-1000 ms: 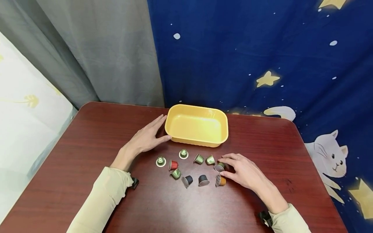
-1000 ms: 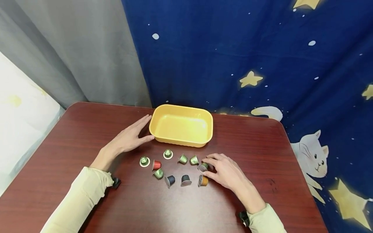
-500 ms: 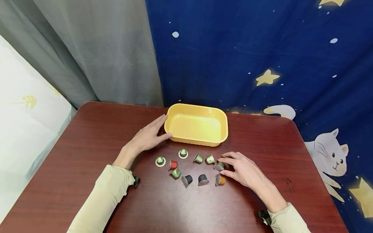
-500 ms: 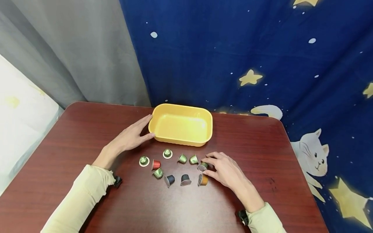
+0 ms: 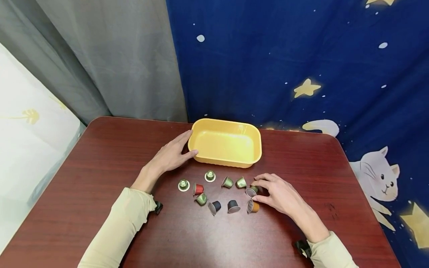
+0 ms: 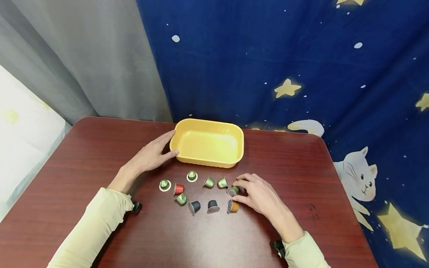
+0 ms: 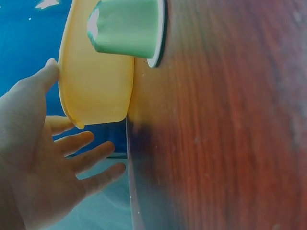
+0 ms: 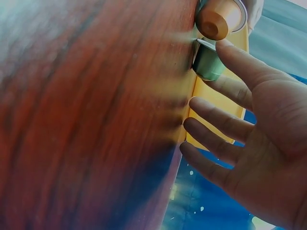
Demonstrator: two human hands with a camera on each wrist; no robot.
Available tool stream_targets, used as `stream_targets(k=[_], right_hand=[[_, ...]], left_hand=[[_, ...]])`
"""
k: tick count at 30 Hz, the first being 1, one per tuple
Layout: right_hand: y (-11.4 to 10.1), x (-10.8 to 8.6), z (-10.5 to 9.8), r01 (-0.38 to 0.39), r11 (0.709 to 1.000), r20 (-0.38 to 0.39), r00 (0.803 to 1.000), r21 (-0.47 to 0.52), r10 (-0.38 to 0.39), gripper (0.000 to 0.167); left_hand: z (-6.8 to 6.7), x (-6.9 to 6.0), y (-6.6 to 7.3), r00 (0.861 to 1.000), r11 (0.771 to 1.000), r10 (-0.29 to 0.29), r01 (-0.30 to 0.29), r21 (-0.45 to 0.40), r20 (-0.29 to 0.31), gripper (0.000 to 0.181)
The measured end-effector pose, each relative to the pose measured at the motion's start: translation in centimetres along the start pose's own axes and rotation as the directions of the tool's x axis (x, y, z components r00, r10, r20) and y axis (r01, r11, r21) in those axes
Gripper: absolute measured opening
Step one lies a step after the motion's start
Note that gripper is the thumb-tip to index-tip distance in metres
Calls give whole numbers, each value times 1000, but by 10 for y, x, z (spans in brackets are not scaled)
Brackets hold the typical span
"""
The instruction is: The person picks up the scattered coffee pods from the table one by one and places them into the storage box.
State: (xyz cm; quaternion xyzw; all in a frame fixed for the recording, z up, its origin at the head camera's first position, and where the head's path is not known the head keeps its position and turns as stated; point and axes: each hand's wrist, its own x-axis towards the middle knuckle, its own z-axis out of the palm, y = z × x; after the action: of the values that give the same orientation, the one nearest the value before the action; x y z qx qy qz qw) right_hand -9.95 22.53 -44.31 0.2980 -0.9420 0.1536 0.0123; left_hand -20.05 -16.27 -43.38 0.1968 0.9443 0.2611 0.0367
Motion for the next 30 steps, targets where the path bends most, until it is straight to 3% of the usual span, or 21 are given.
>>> stream_targets(k=[11,19,30], right_hand=[[1,0,0,-24,999,12,1000,24,24,31],[2,0,-4,-31,999,-4,1000,31,31,28],[1,1,-13,-60,997,-38,997,41,62,37]], left_hand=[[-2,7,-5,1000,999,10,-10,-49,-8,92],[-6,10,-4,1000,999,6,-5,-36,24,98],[-12,14,-1,999,1000,20,-19,-16,51,96]])
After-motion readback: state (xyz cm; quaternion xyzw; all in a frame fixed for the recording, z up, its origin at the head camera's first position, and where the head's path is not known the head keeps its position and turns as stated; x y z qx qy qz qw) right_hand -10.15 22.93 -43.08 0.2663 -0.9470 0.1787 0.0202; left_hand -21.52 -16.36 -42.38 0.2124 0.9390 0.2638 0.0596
